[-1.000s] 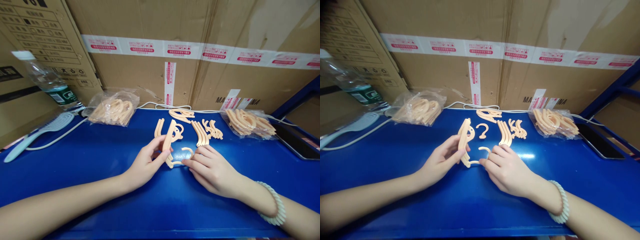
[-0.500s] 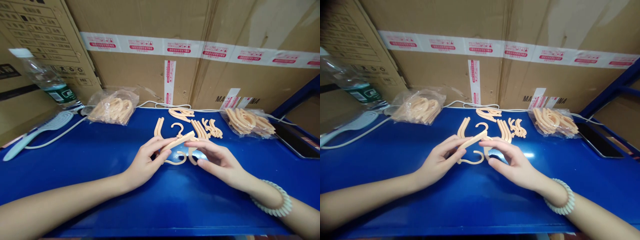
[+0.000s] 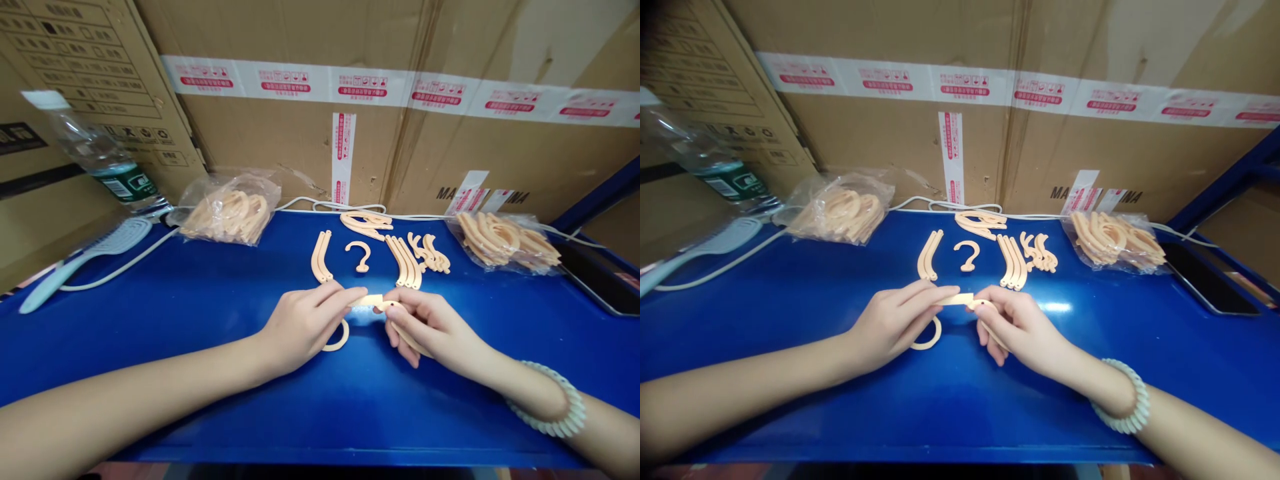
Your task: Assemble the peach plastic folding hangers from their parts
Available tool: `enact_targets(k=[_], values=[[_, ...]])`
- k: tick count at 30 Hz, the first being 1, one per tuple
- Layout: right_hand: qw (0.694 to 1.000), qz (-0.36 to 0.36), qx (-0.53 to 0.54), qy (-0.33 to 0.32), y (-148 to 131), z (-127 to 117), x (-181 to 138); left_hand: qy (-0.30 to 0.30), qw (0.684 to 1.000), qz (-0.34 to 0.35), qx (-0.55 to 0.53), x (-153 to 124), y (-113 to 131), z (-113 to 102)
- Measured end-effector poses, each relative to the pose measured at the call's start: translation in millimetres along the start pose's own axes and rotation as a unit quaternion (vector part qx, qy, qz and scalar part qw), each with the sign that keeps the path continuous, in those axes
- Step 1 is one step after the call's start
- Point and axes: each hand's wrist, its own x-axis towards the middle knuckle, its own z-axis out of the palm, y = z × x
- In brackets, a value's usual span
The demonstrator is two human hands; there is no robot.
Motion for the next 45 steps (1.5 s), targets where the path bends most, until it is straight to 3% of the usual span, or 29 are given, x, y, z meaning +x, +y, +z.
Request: enact_targets(k=[4,11,18,23,29,33,36,39,43,45], values=[[1.0,0.015,0.009,-0.02,-2.1,3.0,-0.8,0.016,0.99,0.064,0.126,-0.8,0.4,0.0],[0.999,0.029,0.018,-0.038,-1.2,2.4,-0.6,0.014,0.969,0.129,0.211,-0.8,-2.0,-1.6],[0.997,0.058,-0.005,-0.042,-1.2,5.8,-2.2,0.014,0.962,0.148,0.23,6.9,2.2,-4.6],[0.998,0.034,-0.052,-0.028,-0.2,7.2,-3.5,0.019,0.956,0.16,0.246,8.4,4.3,-5.3],[0.99,-0.018,-0.136,-0.003,0.1,8.9,-6.3,-0.028,0.97,0.127,0.206,8.6,5.1,-4.7],[0.979,-0.052,-0.195,0.014,0.9,9.7,-7.0,0.003,0.959,0.156,0.236,9.6,5.8,-5.7],[0.959,-0.105,-0.258,0.043,2.6,9.6,-6.5,0.016,0.952,0.17,0.255,10.2,6.9,-6.7],[0.913,-0.191,-0.352,0.083,6.8,9.1,-6.8,-0.003,0.957,0.154,0.247,9.6,5.4,-5.2],[0.827,-0.308,-0.463,0.083,12.7,10.4,-9.2,-0.057,0.982,0.051,0.172,8.4,-3.4,0.3],[0.824,-0.328,-0.454,0.086,11.2,10.7,-9.3,-0.067,0.99,-0.009,0.125,8.9,-7.7,1.9]])
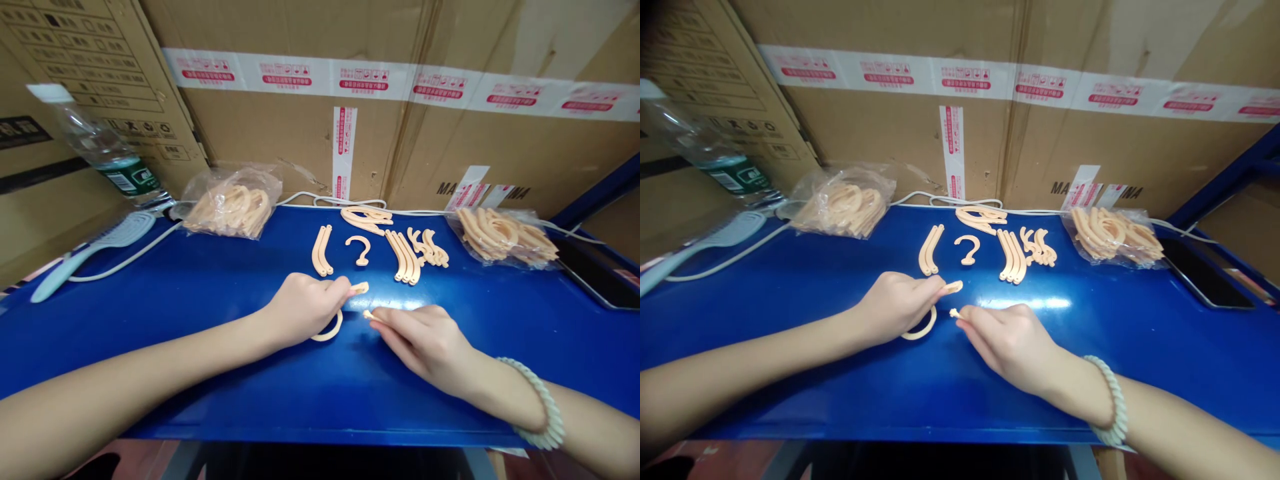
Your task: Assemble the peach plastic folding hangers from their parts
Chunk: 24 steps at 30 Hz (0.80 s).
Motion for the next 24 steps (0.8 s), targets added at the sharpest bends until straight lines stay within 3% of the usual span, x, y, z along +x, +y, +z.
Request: enact_targets(k=[3,5,8,10,12,14,17,21,24], values=[[0.991,0.101,0.084,0.019,1.7,-10.9,7.8,-0.018,0.989,-0.1,-0.111,2.9,-3.1,-0.6],[0.972,0.185,0.14,0.039,7.3,-25.6,13.9,-0.033,0.958,-0.18,-0.222,5.2,-4.5,-2.6],[0.957,0.225,0.141,0.118,24.9,-53.7,17.6,-0.048,0.861,-0.294,-0.412,8.1,-8.5,-4.7],[0.961,0.204,0.074,0.171,42.3,-70.3,15.8,-0.049,0.786,-0.339,-0.515,9.5,-12.2,-5.7],[0.967,0.176,-0.004,0.185,62.2,-80.2,12.3,-0.042,0.736,-0.357,-0.573,10.4,-15.1,-7.2],[0.973,0.133,-0.074,0.175,82.3,-82.0,8.2,-0.031,0.714,-0.364,-0.597,10.6,-16.0,-9.2],[0.98,0.087,-0.143,0.108,108.6,-73.8,1.8,-0.011,0.692,-0.379,-0.614,9.9,-14.3,-12.0],[0.978,0.1,-0.185,0.007,132.2,-62.3,-6.7,0.013,0.667,-0.4,-0.629,9.2,-11.6,-14.6],[0.972,0.102,-0.207,-0.028,134.7,-59.4,-8.5,0.03,0.648,-0.42,-0.635,9.2,-10.9,-16.3]])
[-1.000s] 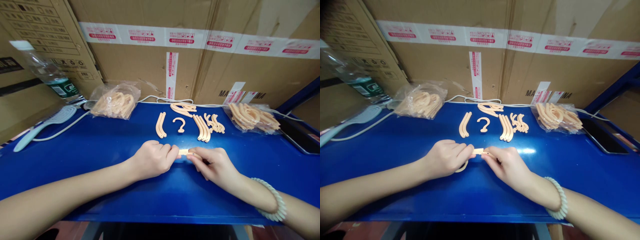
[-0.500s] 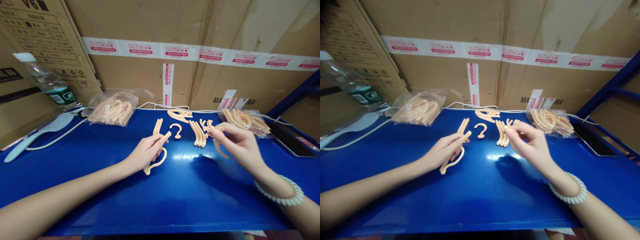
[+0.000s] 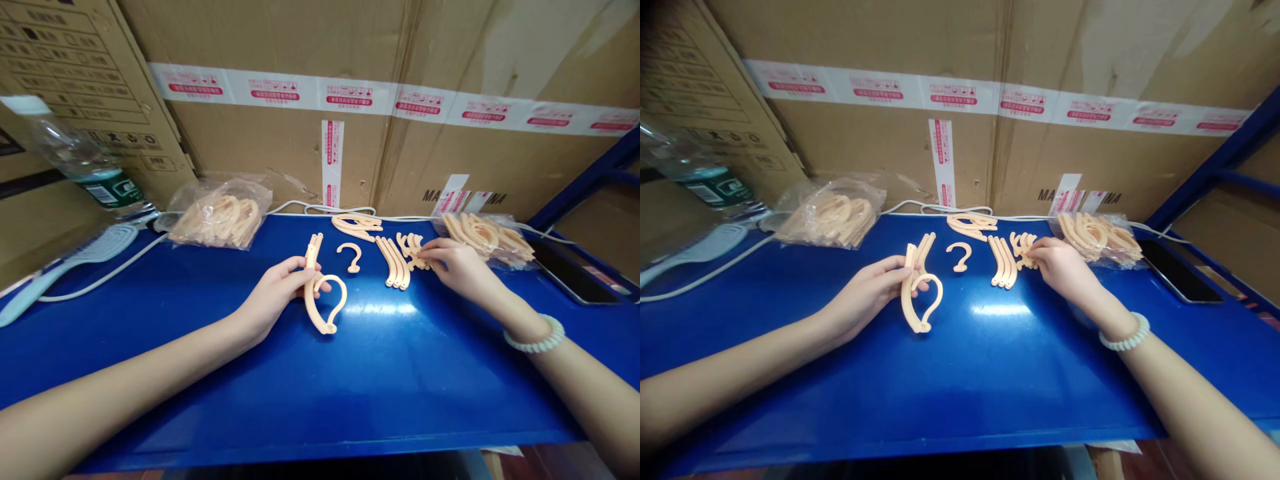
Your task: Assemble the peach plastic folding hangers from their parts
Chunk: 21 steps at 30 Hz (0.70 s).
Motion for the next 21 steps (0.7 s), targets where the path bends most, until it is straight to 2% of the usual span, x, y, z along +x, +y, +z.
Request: enact_targets(k=[2,4,6,9,11,16,19,21], values=[[1.0,-0.013,-0.001,0.023,-11.7,-2.4,0.8,0.004,1.0,-0.009,-0.026,-0.9,0.3,0.2],[0.996,-0.042,0.02,0.076,-35.4,-6.9,2.1,-0.007,0.998,-0.019,-0.059,-2.0,0.0,0.9],[0.987,-0.108,0.049,0.11,-67.5,-11.5,2.3,-0.022,0.996,-0.028,-0.085,-3.3,-0.4,2.6],[0.963,-0.251,0.057,0.072,-112.6,-14.1,-1.7,-0.039,0.994,-0.02,-0.099,-5.6,-0.8,5.9],[0.958,-0.28,0.028,0.058,-129.6,-11.3,-5.8,-0.056,0.993,-0.006,-0.1,-7.2,-1.2,7.8],[0.958,-0.277,-0.013,0.076,-129.5,1.2,-10.5,-0.096,0.991,0.006,-0.093,-9.8,-4.0,9.4],[0.959,-0.273,-0.001,0.076,-125.3,1.9,-9.3,-0.083,0.994,0.019,-0.064,-9.6,-7.5,9.2],[0.961,-0.267,0.008,0.07,-124.7,-0.3,-7.6,-0.051,0.997,0.041,-0.031,-9.0,-11.0,9.1]])
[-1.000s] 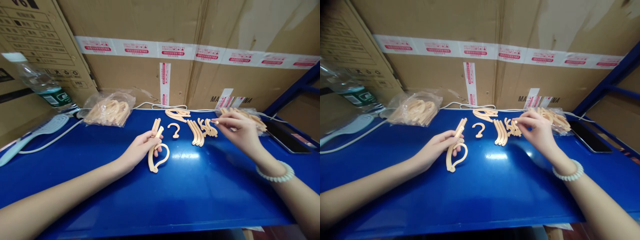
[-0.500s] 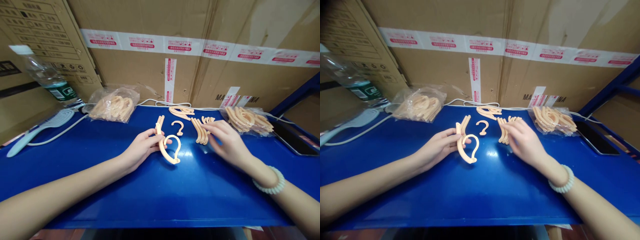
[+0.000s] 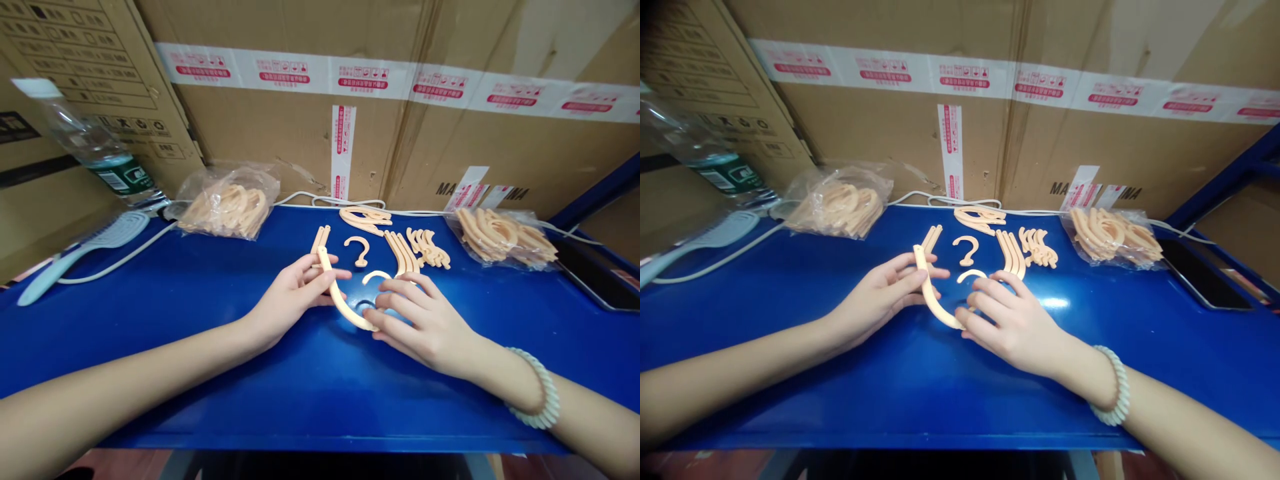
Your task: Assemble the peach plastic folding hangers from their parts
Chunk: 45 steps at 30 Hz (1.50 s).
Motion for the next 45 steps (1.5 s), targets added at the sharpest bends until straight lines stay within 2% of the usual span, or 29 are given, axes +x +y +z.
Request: enact_targets(k=[3,5,6,8,10,12,14,21,28,35,38,42,44,45], values=[[1.0,0.012,0.001,-0.002,2.2,-2.7,2.0,0.068,0.991,0.088,0.074,-0.8,-5.7,-1.0],[1.0,0.018,-0.003,0.006,3.2,-3.6,2.3,0.097,0.957,0.206,0.179,-3.4,-7.6,-1.7],[1.0,0.021,-0.003,0.011,3.1,-3.9,2.3,0.105,0.922,0.273,0.254,-5.5,-7.7,-1.7],[0.999,0.026,-0.001,0.02,1.0,-4.0,2.2,0.09,0.817,0.389,0.415,-10.9,-6.9,-0.5],[0.999,0.026,-0.001,0.028,-3.4,-3.6,2.5,0.022,0.717,0.458,0.525,-16.3,-6.7,2.5],[0.999,0.024,-0.003,0.032,-9.1,-2.3,3.1,-0.055,0.667,0.483,0.564,-20.1,-8.6,6.6],[0.999,0.016,-0.015,0.038,-14.4,-0.2,3.9,-0.088,0.654,0.487,0.573,-21.5,-12.4,10.3],[0.996,0.017,-0.036,0.074,-20.6,-0.1,6.5,-0.071,0.644,0.477,0.594,-18.0,-18.4,12.3],[0.998,0.033,0.009,0.062,-21.0,-3.5,4.7,-0.099,0.615,0.456,0.636,-17.6,-16.7,13.0],[0.987,0.088,0.125,0.054,-20.0,0.7,1.3,-0.1,0.62,0.466,0.624,-16.1,-11.2,12.3],[0.984,0.09,0.14,0.059,-21.9,-1.4,2.5,-0.104,0.601,0.48,0.631,-16.2,-8.3,11.5],[0.973,0.132,0.173,0.077,-13.6,-5.0,1.5,-0.101,0.555,0.518,0.643,-15.8,-4.1,3.9],[0.965,0.175,0.17,0.095,-2.8,-5.8,-1.3,-0.098,0.553,0.536,0.631,-12.0,0.4,-4.1],[0.962,0.194,0.162,0.105,3.2,-5.9,-2.9,-0.105,0.564,0.532,0.622,-8.5,3.6,-9.2]])
